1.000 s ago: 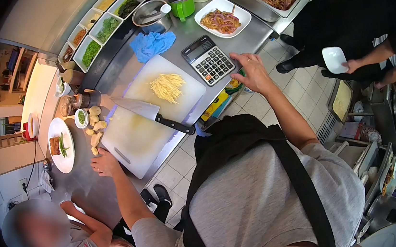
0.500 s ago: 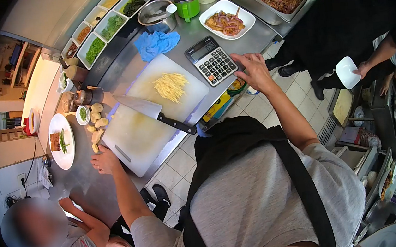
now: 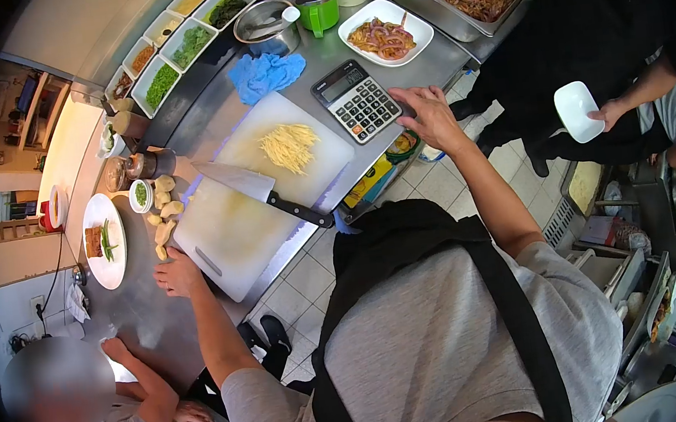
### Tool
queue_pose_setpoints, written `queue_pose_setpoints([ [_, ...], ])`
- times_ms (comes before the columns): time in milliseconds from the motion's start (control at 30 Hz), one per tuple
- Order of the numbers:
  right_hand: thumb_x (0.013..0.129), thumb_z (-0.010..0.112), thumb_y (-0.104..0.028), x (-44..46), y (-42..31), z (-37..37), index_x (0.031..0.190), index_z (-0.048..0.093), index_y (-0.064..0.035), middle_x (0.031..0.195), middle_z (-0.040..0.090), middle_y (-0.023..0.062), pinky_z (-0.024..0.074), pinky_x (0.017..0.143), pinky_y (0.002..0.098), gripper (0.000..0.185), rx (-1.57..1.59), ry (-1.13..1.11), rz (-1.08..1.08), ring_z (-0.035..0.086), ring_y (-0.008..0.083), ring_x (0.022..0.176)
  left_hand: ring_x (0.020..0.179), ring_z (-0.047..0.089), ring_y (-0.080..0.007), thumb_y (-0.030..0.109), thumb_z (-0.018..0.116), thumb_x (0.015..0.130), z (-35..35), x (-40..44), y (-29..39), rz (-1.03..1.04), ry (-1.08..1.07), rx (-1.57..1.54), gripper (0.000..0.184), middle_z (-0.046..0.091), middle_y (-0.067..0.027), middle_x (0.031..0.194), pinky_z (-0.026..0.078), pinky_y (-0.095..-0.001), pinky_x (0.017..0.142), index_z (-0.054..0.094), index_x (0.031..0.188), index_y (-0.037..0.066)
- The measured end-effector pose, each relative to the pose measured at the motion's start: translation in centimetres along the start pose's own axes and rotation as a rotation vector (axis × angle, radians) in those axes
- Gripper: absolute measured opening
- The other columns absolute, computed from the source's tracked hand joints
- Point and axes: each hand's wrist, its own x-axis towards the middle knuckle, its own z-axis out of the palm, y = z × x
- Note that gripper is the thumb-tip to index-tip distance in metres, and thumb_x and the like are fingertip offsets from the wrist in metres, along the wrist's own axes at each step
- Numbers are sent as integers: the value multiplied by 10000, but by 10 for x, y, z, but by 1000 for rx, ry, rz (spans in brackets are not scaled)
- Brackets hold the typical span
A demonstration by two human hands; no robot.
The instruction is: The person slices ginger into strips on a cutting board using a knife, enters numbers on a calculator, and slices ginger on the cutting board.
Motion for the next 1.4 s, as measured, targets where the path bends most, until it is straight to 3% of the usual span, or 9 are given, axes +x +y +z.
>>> queue_pose_setpoints([
  [333, 858, 656, -114, 10, 0, 6, 1352, 503, -216, 1162, 655, 40, 273, 1091, 531, 527, 0, 68, -8, 536, 254, 1162, 1399, 299, -331, 618, 338, 959, 6, 0, -4, 35, 54, 8, 790, 352, -184, 1495, 301, -517, 1077, 352, 1443, -6],
  [833, 833, 666, -82, 9, -4, 14, 1317, 548, -171, 1128, 678, 36, 267, 1104, 566, 506, 50, 158, 21, 551, 252, 1145, 1369, 332, -320, 612, 352, 956, 5, 2, -3, 21, 51, 12, 768, 379, -174, 1469, 307, -502, 1069, 381, 1403, -12],
  [933, 836, 661, -89, 9, -8, 13, 1327, 536, -172, 1125, 679, 48, 282, 1092, 561, 513, 25, 146, 25, 549, 266, 1151, 1358, 345, -324, 612, 354, 955, 2, 0, -2, 24, 47, -1, 752, 391, -176, 1455, 307, -501, 1069, 409, 1370, -13],
  [1133, 844, 651, -122, 2, -17, 7, 1331, 514, -170, 1266, 595, 117, 315, 1062, 541, 509, 18, 104, -82, 530, 311, 1181, 1350, 353, -329, 603, 357, 956, 5, 0, -2, 20, 81, -1, 729, 403, -173, 1439, 310, -503, 1066, 424, 1354, -4],
  [1400, 834, 684, -211, -1, -34, 8, 1218, 613, -146, 1374, 480, 159, 319, 1048, 542, 395, -148, 143, -158, 502, 341, 1202, 1347, 360, -325, 603, 357, 957, -1, -3, 0, 22, 52, 13, 733, 402, -166, 1440, 336, -509, 1048, 404, 1367, -3],
])
